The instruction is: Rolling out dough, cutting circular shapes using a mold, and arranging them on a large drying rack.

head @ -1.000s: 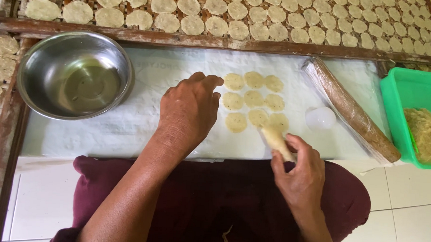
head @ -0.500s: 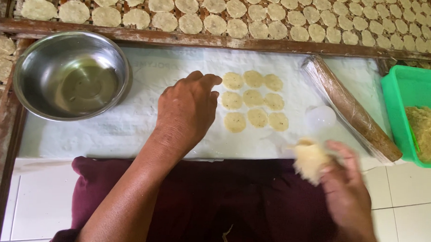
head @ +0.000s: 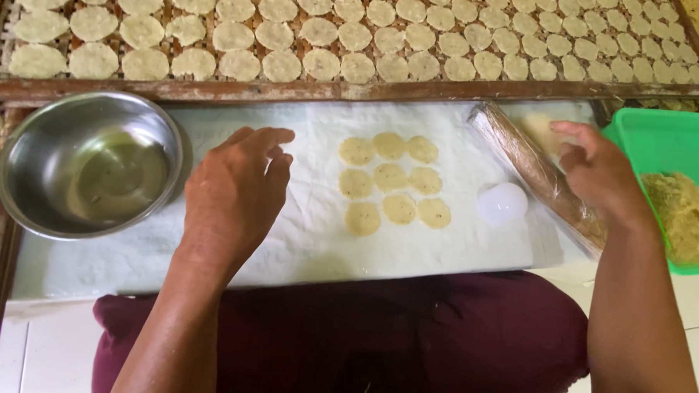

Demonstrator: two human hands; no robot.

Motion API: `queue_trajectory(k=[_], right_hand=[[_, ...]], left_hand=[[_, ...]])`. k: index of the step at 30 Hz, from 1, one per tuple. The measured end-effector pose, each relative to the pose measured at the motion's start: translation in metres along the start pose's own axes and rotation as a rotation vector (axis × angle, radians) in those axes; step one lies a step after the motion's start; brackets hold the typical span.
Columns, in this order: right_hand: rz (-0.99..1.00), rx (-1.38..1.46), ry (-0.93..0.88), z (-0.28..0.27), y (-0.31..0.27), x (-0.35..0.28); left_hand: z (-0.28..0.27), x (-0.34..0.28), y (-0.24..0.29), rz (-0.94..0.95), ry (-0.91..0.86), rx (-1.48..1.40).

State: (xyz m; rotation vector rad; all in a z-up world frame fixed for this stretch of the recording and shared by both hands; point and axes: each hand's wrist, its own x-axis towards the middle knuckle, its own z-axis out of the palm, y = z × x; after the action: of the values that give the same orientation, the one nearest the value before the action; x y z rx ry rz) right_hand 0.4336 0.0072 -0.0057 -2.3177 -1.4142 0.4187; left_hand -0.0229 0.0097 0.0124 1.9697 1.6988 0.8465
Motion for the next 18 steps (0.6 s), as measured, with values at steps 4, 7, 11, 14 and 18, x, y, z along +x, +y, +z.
queue_trajectory(k=[4,7,11,14,18], right_hand=[[-0.227,0.046,-0.056,-0.001,-0.001,-0.002],[-0.203,-0.018,0.058,-0.018,-0.037,-0.018],[-0.376,0.052,0.110,-0.034,-0.088,-0.045],[-0.419,-0.022,0.031,-0.019,-0.096,-0.057],[-0.423,-0.076,-0.212,0.023,-0.089,-0.064]], left_hand=[[-0.006,0.001,-0.009,-0.024,0.000,0.015],[-0.013,-0.002,-0.019,-0.034,-0.014,0.058],[-0.020,-0.006,-0.025,-0.079,-0.117,0.157],[-0.017,-0.015,-0.028,-0.167,-0.289,0.233],[-0.013,-0.029,-0.033,-0.170,-0.497,0.302]])
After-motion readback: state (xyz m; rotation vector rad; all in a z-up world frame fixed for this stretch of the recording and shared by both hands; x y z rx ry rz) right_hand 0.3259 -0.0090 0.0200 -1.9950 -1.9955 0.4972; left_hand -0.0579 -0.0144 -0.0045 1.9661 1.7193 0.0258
